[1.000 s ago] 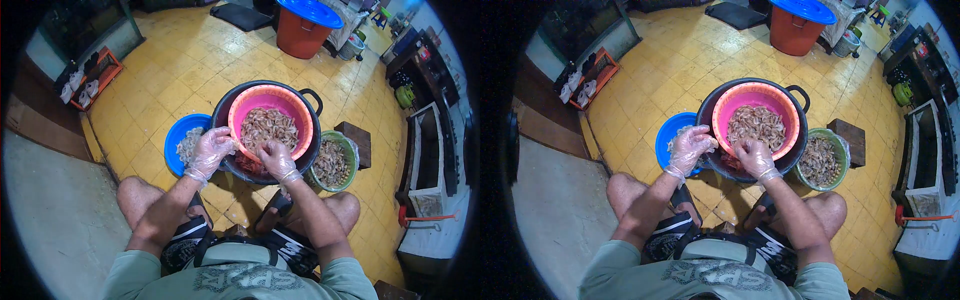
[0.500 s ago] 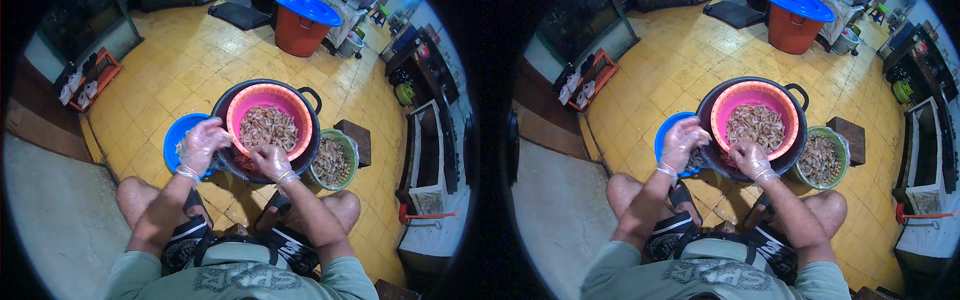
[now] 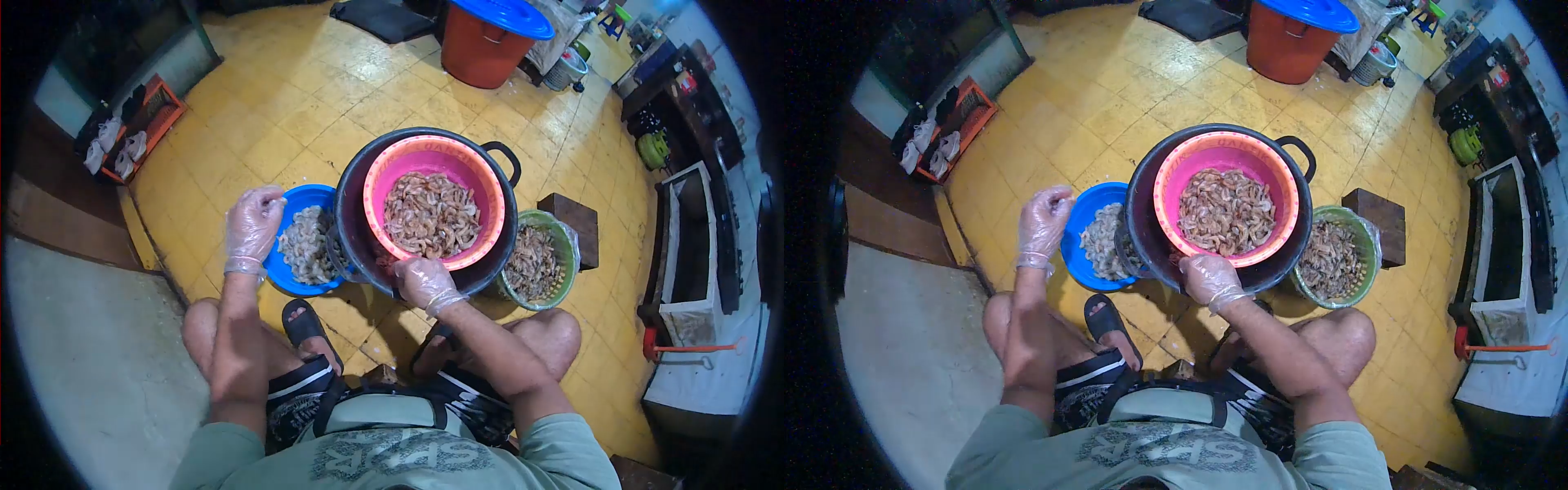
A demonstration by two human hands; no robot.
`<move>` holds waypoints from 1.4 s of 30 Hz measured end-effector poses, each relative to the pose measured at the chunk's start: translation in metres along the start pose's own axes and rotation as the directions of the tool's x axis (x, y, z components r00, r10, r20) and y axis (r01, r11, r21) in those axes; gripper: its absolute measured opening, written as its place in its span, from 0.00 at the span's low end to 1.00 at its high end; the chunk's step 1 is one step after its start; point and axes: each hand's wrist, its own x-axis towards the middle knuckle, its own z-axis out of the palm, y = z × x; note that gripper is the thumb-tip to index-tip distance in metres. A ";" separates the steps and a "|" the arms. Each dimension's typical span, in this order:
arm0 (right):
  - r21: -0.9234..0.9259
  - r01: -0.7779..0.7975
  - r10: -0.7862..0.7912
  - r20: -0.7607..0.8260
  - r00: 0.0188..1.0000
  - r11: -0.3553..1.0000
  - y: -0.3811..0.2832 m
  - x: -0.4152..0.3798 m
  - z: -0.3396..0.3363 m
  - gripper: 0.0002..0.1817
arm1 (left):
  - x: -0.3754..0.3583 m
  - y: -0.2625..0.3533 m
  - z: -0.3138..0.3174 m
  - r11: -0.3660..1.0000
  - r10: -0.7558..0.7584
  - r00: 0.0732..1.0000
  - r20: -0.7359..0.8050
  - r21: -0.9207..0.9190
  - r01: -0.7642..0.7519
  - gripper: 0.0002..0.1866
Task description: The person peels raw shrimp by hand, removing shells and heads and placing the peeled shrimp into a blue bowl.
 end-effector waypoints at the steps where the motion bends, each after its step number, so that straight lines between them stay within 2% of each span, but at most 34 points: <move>1: 0.011 0.000 0.000 0.018 1.000 1.000 -0.002 0.001 0.000 0.10 | 0.000 -0.006 0.006 0.999 -0.007 0.998 0.065 0.037 0.004 0.09; 2: 0.010 -0.001 0.000 0.022 1.000 1.000 -0.001 0.002 0.004 0.10 | 0.001 -0.011 0.010 0.997 -0.015 0.991 0.130 0.074 0.006 0.09; 4: 0.161 0.031 -0.003 -0.172 0.985 0.986 -0.001 0.004 0.005 0.11 | 0.001 -0.016 0.016 0.989 0.025 0.989 0.145 0.142 -0.046 0.09; 5: 0.159 0.031 -0.004 -0.168 0.986 0.987 0.003 0.005 0.002 0.11 | 0.002 -0.024 0.023 0.985 0.042 0.980 0.192 0.158 -0.073 0.10; 7: 0.112 -0.028 0.021 0.058 0.998 0.993 -0.002 0.007 -0.028 0.11 | 0.002 -0.036 0.033 0.978 0.075 0.960 0.270 0.168 -0.124 0.12; 8: 0.112 -0.029 0.022 0.064 0.998 0.993 0.006 0.010 -0.028 0.11 | 0.001 -0.040 0.035 0.979 0.070 0.960 0.272 0.167 -0.119 0.12; 10: 0.249 0.036 -0.036 -0.004 0.999 0.968 0.025 0.017 -0.032 0.11 | 0.000 -0.030 0.034 0.974 -0.162 0.834 0.528 0.222 0.048 0.16; 11: 0.275 -0.060 0.037 0.088 0.995 0.959 0.036 0.025 -0.039 0.11 | -0.001 -0.026 0.030 0.950 -0.102 0.808 0.580 0.298 -0.094 0.23; 13: 0.199 -0.146 0.130 0.091 0.987 0.969 0.064 0.050 -0.043 0.10 | 0.000 -0.013 0.025 0.928 -0.161 0.775 0.611 0.362 -0.092 0.24; 14: 0.086 -0.180 0.177 0.035 0.984 0.980 0.073 0.067 -0.043 0.11 | 0.000 -0.010 0.026 0.901 -0.217 0.738 0.639 0.422 -0.100 0.26; 15: 0.066 -0.222 0.224 -0.021 0.974 0.973 0.084 0.084 -0.042 0.11 | 0.000 -0.012 0.029 0.900 -0.222 0.739 0.637 0.425 -0.097 0.26; 17: 0.070 -0.204 0.209 -0.076 0.975 0.976 0.101 0.118 -0.035 0.13 | 0.002 -0.017 0.032 0.962 -0.042 0.766 0.641 0.233 -0.143 0.28; 19: 0.077 -0.181 0.189 -0.119 0.975 0.981 0.108 0.142 -0.026 0.16 | 0.001 -0.019 0.035 0.960 -0.035 0.763 0.646 0.233 -0.154 0.28; 20: 0.021 -0.186 0.187 -0.084 0.979 0.982 0.111 0.154 -0.021 0.18 | 0.003 -0.018 0.037 0.958 -0.015 0.762 0.648 0.226 -0.174 0.28; 21: -0.033 -0.192 0.191 -0.046 0.981 0.981 0.115 0.161 -0.014 0.20 | 0.004 -0.008 0.035 0.960 -0.057 0.765 0.641 0.245 -0.134 0.28; 25: -0.106 -0.175 0.170 -0.055 0.984 0.979 0.114 0.169 -0.009 0.20 | 0.004 0.001 0.036 0.972 -0.056 0.782 0.621 0.214 -0.100 0.27; 26: -0.073 -0.212 0.210 -0.035 0.977 0.975 0.107 0.163 -0.019 0.17 | 0.004 -0.002 0.037 0.972 -0.058 0.781 0.622 0.214 -0.099 0.27; 28: -0.043 -0.259 0.259 -0.015 0.966 0.965 0.105 0.151 -0.026 0.15 | 0.002 -0.004 0.040 0.957 0.067 0.818 0.571 0.193 -0.214 0.25; 30: 0.342 -0.323 0.361 -0.051 0.931 0.882 0.121 0.140 -0.025 0.14 | 0.001 0.001 0.039 0.964 0.076 0.832 0.550 0.171 -0.202 0.24; 31: 0.426 -0.256 0.311 -0.064 0.948 0.868 0.130 0.135 -0.024 0.12 | -0.001 0.005 0.037 0.970 0.077 0.848 0.525 0.156 -0.185 0.23; 32: 0.421 -0.258 0.313 -0.067 0.947 0.870 0.139 0.129 -0.022 0.12 | -0.002 0.007 0.038 0.971 0.082 0.848 0.524 0.150 -0.187 0.23; 33: 0.656 -0.311 0.393 0.023 0.919 0.688 0.140 0.120 -0.025 0.09 | -0.002 0.009 0.039 0.971 0.116 0.854 0.506 0.123 -0.205 0.22; 34: 0.829 -0.342 0.442 0.131 0.887 0.443 0.140 0.110 -0.027 0.07 | -0.003 0.011 0.041 0.970 0.151 0.860 0.487 0.096 -0.225 0.22; 35: 0.941 -0.233 0.406 0.118 0.906 0.245 0.138 0.100 -0.027 0.05 | -0.006 0.014 0.045 0.969 0.159 0.859 0.487 0.090 -0.231 0.22; 36: 0.942 -0.229 0.411 0.112 0.905 0.247 0.129 0.087 -0.035 0.05 | -0.009 0.018 0.051 0.967 0.200 0.868 0.454 0.051 -0.250 0.20; 38: 0.990 -0.133 0.373 0.143 0.917 -0.052 0.108 0.062 -0.052 0.02 | -0.016 0.037 0.061 0.954 0.278 0.868 0.411 -0.015 -0.298 0.16; 40: 0.994 -0.098 0.362 0.108 0.926 -0.047 0.097 0.039 -0.053 0.01 | -0.039 0.045 0.084 0.942 0.140 0.852 0.505 -0.333 0.042 0.15; 42: 0.986 0.026 0.344 0.033 0.938 -0.164 0.062 0.012 -0.066 0.03 | -0.061 0.051 0.103 0.784 0.090 0.713 0.696 -0.490 0.380 0.17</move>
